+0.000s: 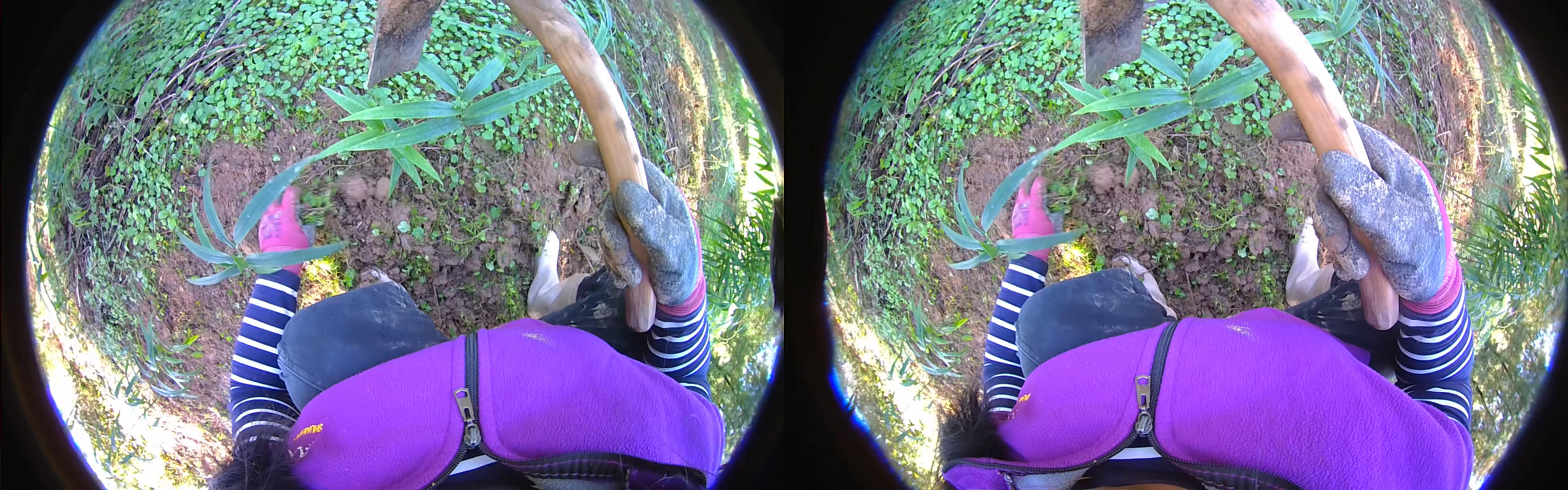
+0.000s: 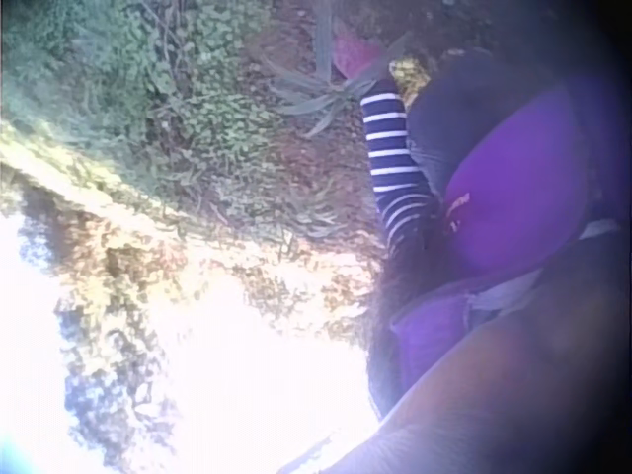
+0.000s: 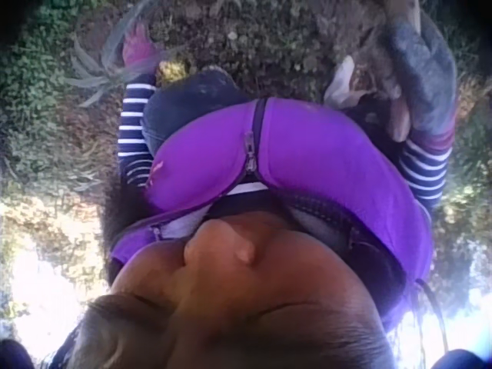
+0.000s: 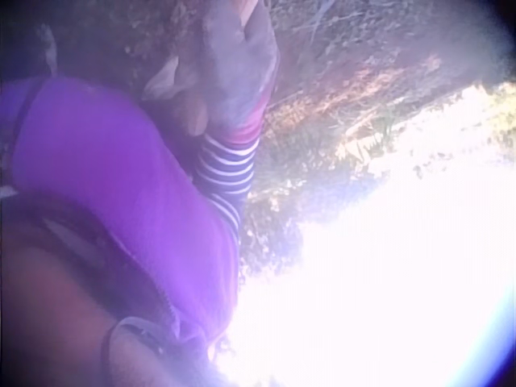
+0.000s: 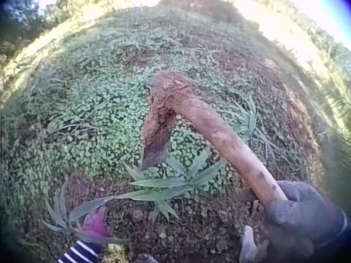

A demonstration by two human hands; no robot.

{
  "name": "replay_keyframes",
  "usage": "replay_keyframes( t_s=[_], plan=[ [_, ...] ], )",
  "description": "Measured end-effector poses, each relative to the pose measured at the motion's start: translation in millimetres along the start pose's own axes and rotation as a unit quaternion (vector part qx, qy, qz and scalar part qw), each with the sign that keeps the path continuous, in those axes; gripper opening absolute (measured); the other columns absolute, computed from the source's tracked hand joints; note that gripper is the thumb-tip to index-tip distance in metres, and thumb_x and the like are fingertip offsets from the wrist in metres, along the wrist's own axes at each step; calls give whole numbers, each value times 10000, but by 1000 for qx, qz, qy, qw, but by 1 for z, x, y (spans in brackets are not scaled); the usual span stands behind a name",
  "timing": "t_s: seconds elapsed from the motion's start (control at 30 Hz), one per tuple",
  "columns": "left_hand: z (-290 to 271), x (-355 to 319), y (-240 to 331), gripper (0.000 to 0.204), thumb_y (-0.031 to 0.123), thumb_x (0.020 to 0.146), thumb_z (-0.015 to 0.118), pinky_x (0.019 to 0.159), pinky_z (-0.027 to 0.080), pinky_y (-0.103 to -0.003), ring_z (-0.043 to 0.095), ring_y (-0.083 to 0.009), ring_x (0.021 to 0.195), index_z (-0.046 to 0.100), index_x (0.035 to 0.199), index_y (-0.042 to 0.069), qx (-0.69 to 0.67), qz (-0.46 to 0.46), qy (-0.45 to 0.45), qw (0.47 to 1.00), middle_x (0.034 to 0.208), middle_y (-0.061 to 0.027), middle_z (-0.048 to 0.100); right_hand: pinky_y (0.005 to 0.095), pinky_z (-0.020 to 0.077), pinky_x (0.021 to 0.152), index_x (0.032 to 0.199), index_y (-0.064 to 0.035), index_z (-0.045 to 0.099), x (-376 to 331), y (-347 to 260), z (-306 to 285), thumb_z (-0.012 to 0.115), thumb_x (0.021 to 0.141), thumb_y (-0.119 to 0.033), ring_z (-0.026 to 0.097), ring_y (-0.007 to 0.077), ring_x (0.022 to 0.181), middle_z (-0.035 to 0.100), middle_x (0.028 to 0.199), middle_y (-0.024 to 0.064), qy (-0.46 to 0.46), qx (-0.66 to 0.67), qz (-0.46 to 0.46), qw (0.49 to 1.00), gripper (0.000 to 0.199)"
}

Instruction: The person plants small green seedlings in a garden bed. They use a hoe to dig holes, place the seedlings, and cover the roots with soil, repeating the process for multiple plants.

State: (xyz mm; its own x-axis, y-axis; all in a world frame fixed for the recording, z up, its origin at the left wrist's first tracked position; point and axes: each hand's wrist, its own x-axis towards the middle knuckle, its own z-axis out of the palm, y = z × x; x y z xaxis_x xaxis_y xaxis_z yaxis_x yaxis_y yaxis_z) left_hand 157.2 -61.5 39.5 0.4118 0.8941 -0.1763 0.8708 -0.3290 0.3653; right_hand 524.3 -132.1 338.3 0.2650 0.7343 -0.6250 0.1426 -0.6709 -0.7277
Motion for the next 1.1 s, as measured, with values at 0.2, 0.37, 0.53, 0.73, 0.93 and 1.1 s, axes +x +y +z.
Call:
replay_keyframes(
  t_s=[0.2,0.37,0.53,0.73,0.93,1.1],
  plan=[
    [38,-12,6,358,139,745,721,982,473,-473,550,-419,1165,595,1079,120,-58,-35,-31,997,1320,-213,527,218,340,406,1302,77,520,7,4,0,555,972,-332,403,60,410,513,600,12,10,29,-29,999,527],
    [11,11,-1,287,178,910,595,786,563,-364,622,-223,1022,546,1182,100,-206,-26,51,977,1120,-138,611,211,317,388,1323,86,502,10,4,-2,556,975,-316,394,56,412,517,625,8,5,38,-42,998,534],
    [-18,15,-1,267,130,867,607,765,548,-362,632,-224,910,563,1127,87,-337,12,245,909,1029,-122,624,200,309,391,1316,111,498,9,5,-4,575,953,-352,396,47,406,498,588,-4,36,22,-58,997,593],
    [5,-50,13,379,132,796,687,792,532,-396,648,-281,884,566,1154,134,-30,253,-130,958,990,-109,636,195,307,386,1296,133,497,7,4,-8,603,931,-382,388,48,379,475,525,-14,23,54,-38,998,640],
    [24,-52,34,764,293,658,835,1109,311,-570,402,-404,1338,520,1349,209,37,29,57,997,1378,-140,500,207,308,389,1292,118,515,12,4,-6,581,950,-360,394,43,410,485,570,-10,29,7,-44,999,591],
    [15,7,21,639,238,697,834,977,461,-487,582,-328,1109,575,1273,142,-117,-21,2,993,1213,-146,600,206,321,397,1309,95,519,11,1,0,567,957,-369,403,43,425,496,599,-8,1,6,-33,999,584]
  ],
)
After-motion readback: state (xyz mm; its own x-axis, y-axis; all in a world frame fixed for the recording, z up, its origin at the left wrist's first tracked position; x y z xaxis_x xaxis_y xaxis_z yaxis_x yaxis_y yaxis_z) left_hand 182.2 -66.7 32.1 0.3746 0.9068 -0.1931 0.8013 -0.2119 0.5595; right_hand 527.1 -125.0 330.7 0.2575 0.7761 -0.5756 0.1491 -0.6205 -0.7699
